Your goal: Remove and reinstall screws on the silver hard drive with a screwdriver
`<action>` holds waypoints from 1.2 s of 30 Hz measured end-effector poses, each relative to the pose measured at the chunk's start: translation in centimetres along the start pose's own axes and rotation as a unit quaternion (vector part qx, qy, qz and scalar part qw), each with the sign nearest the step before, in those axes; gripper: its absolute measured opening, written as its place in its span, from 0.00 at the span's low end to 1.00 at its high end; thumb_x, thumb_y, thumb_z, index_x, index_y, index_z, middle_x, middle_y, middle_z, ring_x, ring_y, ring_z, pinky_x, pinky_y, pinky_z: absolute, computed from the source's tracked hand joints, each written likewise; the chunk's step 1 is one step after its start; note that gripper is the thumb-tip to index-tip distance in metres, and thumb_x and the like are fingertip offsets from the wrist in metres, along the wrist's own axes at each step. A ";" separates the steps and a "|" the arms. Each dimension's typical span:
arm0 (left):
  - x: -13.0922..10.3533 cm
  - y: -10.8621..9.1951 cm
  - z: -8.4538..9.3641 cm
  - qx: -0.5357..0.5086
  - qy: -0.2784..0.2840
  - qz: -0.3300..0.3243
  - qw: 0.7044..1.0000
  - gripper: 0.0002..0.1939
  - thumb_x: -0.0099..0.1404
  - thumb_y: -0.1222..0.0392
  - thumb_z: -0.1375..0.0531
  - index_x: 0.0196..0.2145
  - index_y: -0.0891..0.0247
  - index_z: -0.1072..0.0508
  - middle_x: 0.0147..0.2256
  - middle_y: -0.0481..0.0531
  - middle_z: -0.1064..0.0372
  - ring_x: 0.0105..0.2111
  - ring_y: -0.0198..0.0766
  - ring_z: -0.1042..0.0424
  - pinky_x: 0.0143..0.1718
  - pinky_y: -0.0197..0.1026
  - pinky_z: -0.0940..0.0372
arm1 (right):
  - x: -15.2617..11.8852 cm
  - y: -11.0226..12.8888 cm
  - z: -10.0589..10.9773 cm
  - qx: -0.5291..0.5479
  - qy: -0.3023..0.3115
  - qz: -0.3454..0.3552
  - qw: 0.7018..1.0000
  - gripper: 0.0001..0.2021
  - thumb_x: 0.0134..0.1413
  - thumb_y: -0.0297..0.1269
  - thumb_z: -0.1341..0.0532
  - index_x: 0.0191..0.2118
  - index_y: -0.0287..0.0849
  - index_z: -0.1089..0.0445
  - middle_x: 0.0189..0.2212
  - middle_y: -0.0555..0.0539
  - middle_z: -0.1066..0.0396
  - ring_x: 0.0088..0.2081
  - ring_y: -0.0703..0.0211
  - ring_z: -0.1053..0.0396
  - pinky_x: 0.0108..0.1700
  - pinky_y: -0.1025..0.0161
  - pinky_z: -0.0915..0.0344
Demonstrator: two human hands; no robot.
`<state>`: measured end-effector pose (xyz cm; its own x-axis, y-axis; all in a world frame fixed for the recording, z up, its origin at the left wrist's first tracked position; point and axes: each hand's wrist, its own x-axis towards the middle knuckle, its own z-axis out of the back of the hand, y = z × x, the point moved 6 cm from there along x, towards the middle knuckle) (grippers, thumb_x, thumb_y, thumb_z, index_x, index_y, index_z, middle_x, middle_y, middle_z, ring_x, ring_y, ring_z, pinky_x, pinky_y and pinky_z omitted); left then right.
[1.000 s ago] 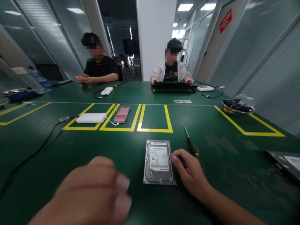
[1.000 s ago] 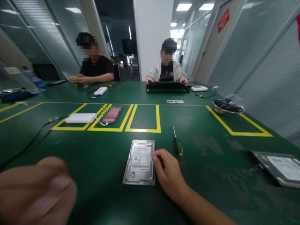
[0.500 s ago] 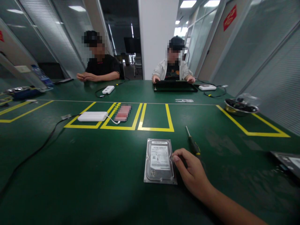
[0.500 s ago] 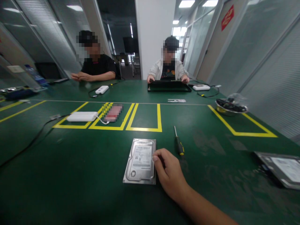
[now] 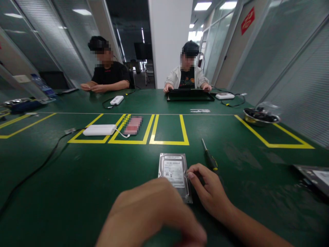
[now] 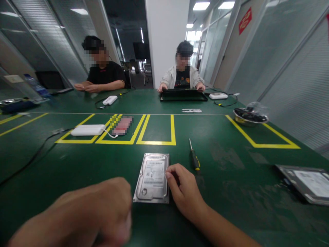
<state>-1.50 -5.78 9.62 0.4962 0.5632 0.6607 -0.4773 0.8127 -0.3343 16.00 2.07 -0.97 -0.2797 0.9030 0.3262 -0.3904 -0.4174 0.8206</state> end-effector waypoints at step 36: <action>1.9 3.3 -5.5 -0.069 -0.041 -0.020 0.997 0.06 0.67 0.71 0.42 0.39 0.66 0.27 0.33 0.52 0.27 0.34 0.38 0.30 0.38 0.43 0.36 | -1.2 0.1 -1.1 0.445 0.102 -0.156 0.876 0.13 0.58 0.42 0.32 0.32 0.37 0.32 0.29 0.50 0.38 0.32 0.65 0.42 0.35 0.67 0.46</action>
<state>1.82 -1.19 6.04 0.4490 0.5207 0.7262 -0.3517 0.8500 -0.3921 15.32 0.84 -1.75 -0.4684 0.8835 0.0038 0.3369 0.1747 0.9252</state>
